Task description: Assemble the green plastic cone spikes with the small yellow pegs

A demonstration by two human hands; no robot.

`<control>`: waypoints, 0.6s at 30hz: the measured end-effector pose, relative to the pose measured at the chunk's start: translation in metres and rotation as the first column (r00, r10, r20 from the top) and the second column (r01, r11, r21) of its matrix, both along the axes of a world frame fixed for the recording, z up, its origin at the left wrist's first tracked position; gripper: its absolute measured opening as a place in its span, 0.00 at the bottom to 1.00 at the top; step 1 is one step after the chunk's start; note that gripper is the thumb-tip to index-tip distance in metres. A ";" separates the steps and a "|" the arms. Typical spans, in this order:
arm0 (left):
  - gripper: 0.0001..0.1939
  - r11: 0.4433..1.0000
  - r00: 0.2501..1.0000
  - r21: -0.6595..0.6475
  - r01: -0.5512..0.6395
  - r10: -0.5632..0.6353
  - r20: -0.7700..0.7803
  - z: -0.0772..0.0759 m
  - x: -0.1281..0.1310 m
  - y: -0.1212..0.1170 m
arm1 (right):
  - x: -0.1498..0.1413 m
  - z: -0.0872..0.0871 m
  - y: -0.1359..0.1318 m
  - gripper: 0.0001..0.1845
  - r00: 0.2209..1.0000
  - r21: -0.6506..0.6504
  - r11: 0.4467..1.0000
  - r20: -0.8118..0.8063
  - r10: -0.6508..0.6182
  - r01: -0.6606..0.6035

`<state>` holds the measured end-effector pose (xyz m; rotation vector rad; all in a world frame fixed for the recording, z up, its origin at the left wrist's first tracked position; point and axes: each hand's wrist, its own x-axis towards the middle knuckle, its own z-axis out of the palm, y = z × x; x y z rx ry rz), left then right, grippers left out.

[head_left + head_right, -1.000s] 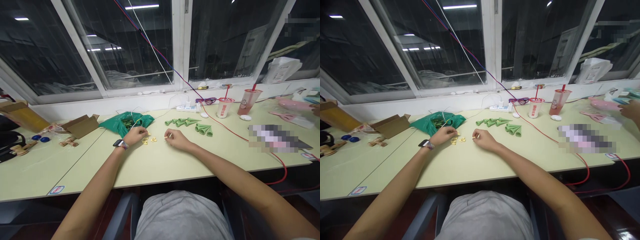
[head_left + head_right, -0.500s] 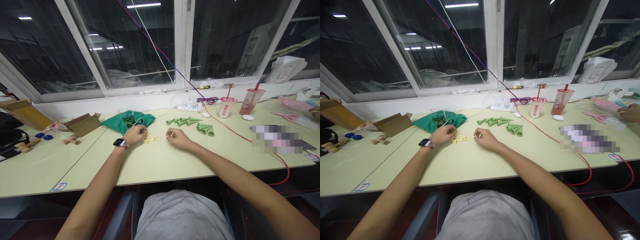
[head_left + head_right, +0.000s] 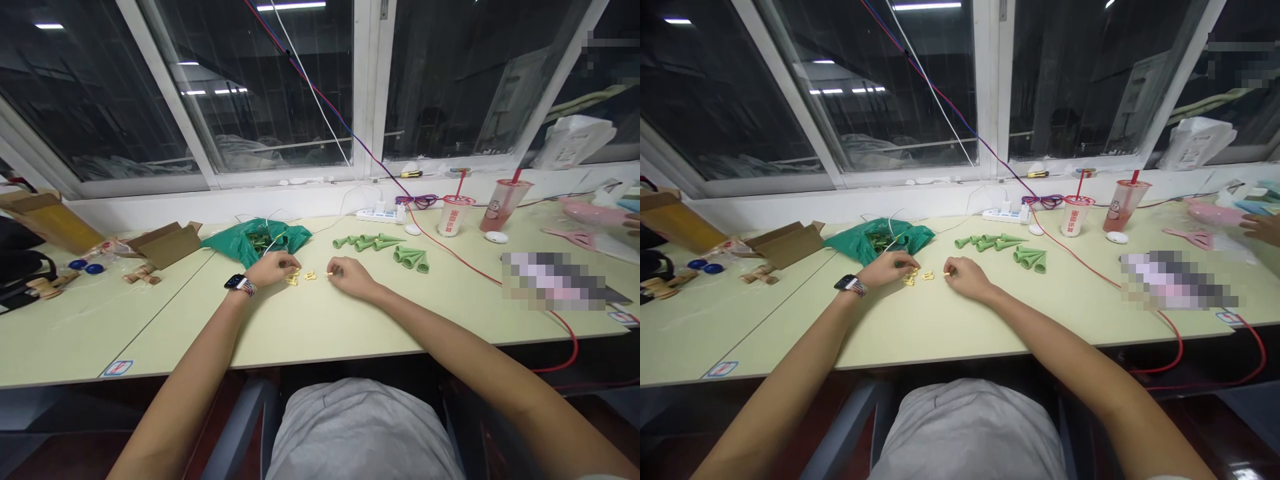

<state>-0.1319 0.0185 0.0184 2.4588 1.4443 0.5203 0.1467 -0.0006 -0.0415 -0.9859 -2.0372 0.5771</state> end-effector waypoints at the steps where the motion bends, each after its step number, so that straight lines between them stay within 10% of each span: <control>1: 0.15 1.000 1.000 -0.005 0.002 -0.002 0.000 0.001 0.000 -0.001 | -0.004 0.000 0.002 0.05 1.000 0.018 1.000 0.017 0.004 -0.004; 18: 0.14 0.997 1.000 -0.070 0.030 -0.029 0.012 0.003 -0.002 -0.002 | -0.046 -0.004 0.048 0.08 0.990 0.096 0.988 0.079 0.117 -0.124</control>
